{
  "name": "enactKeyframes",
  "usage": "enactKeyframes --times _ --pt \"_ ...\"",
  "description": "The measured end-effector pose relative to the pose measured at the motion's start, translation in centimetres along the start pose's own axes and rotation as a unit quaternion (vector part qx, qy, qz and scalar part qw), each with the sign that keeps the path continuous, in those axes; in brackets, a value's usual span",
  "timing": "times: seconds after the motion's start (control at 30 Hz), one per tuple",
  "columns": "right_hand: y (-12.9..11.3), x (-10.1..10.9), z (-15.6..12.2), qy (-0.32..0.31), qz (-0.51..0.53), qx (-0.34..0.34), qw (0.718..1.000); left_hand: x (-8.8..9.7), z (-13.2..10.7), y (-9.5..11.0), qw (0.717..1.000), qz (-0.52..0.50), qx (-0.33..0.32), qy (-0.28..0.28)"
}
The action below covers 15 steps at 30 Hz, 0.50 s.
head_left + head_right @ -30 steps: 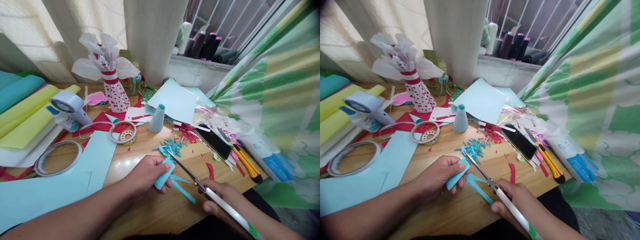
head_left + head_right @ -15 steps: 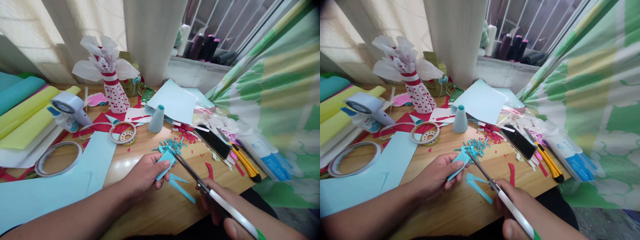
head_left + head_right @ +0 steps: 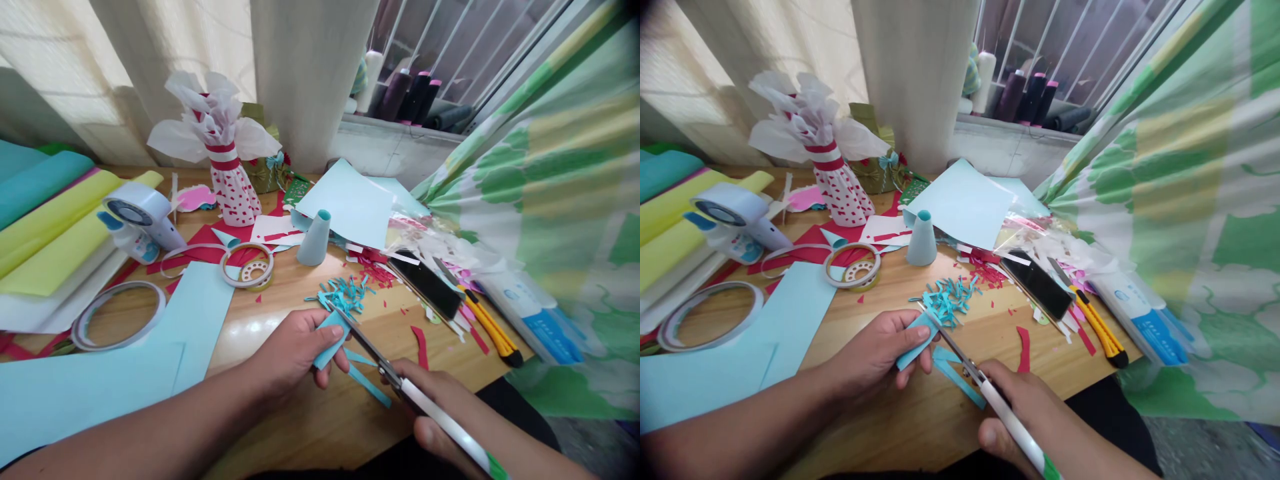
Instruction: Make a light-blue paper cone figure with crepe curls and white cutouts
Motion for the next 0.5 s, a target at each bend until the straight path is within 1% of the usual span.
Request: enactKeyframes --times 0.1,0.2,0.37,0.5 --pt "1.5 -0.4 0.3 0.011 -0.015 -0.038 0.999 0.0 -0.1 -0.1 1.0 0.01 0.003 0.006" --pt "2.5 -0.7 0.4 0.036 -0.019 -0.05 0.998 0.1 -0.1 -0.2 0.999 0.024 0.019 0.012" --pt "3.0 -1.0 0.5 0.038 -0.006 -0.062 0.997 0.1 0.0 -0.4 0.999 0.031 0.04 0.005" --pt "3.0 -0.8 0.4 0.03 0.012 -0.067 0.997 0.2 0.1 -0.5 0.999 0.025 0.03 0.004"
Point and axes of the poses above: each hand's wrist, its own z-axis towards the middle knuckle, its own x-axis out of the back of the hand, y = z × x, the point moved 4 cm from there along z, towards the middle knuckle, and after that the axes turned 6 degrees about -y, right-handed, at the moved point
